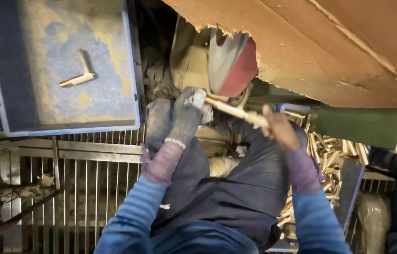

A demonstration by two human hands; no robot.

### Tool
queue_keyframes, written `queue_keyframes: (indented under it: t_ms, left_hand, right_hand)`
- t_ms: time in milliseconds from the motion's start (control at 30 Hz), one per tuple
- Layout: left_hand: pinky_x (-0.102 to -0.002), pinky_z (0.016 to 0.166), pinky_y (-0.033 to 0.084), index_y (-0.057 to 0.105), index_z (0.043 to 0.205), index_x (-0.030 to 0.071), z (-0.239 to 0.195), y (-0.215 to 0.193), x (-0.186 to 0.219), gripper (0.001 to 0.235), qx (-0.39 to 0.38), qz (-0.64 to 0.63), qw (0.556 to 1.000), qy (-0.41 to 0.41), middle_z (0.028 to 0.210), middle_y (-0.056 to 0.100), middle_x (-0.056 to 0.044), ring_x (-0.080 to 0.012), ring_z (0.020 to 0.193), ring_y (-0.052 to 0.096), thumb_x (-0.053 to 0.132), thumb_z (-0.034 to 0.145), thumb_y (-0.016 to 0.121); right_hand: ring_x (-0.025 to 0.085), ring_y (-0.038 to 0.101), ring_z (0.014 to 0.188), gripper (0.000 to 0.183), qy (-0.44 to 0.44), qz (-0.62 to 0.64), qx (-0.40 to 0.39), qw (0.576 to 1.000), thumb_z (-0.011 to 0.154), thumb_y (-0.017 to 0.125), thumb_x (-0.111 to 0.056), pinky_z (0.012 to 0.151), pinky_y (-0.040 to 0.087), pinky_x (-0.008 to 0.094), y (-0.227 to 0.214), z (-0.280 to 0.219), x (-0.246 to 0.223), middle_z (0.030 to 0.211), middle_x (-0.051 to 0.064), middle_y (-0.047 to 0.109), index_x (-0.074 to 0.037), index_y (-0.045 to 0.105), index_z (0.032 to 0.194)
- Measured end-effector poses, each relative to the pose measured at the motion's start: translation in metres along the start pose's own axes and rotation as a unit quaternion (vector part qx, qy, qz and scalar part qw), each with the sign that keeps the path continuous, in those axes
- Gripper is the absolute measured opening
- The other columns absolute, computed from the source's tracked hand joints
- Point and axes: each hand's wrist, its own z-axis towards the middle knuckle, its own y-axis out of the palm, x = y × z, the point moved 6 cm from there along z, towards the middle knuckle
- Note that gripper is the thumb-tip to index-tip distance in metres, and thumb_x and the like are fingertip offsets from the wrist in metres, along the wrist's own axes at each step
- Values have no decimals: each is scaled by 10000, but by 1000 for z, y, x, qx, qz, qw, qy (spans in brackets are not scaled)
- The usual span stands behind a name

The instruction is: The person picks up metal components from a bin, presses them against a rotating grinding belt to smooth surfaces and edges, and places them into a separate container.

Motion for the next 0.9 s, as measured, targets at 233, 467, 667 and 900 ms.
queue_keyframes:
  t_ms: [233,467,667,900]
  left_hand:
    - [-241,784,577,613,1301,33,-122,42,113,314,-115,153,979,72,1087,664,-45,-90,936,637,31,988,632]
    - [-263,872,564,568,1363,-4,-186,26,108,519,-195,227,950,90,1186,667,-84,-118,1037,651,9,877,752]
    - [-236,635,548,616,1317,-17,-210,15,77,398,-95,148,984,20,1032,719,-62,-82,762,633,22,931,706]
    - [-228,597,582,627,1278,-26,-208,4,132,352,32,232,972,10,872,713,-92,-99,680,664,34,938,696]
  right_hand:
    - [67,418,456,709,-88,197,-47,975,1084,339,-607,439,319,224,85,-118,12,574,-4,530,-15,680,892]
    - [112,399,446,626,6,635,-394,665,1104,342,-601,482,323,279,182,-163,-4,563,-8,461,-68,579,877]
    - [147,540,502,650,-196,69,182,961,1156,313,-462,498,409,288,154,-133,-18,582,6,576,-52,670,800]
    - [115,590,830,302,-282,166,38,944,1055,604,-297,720,500,242,168,-110,-79,984,75,603,-18,542,1151]
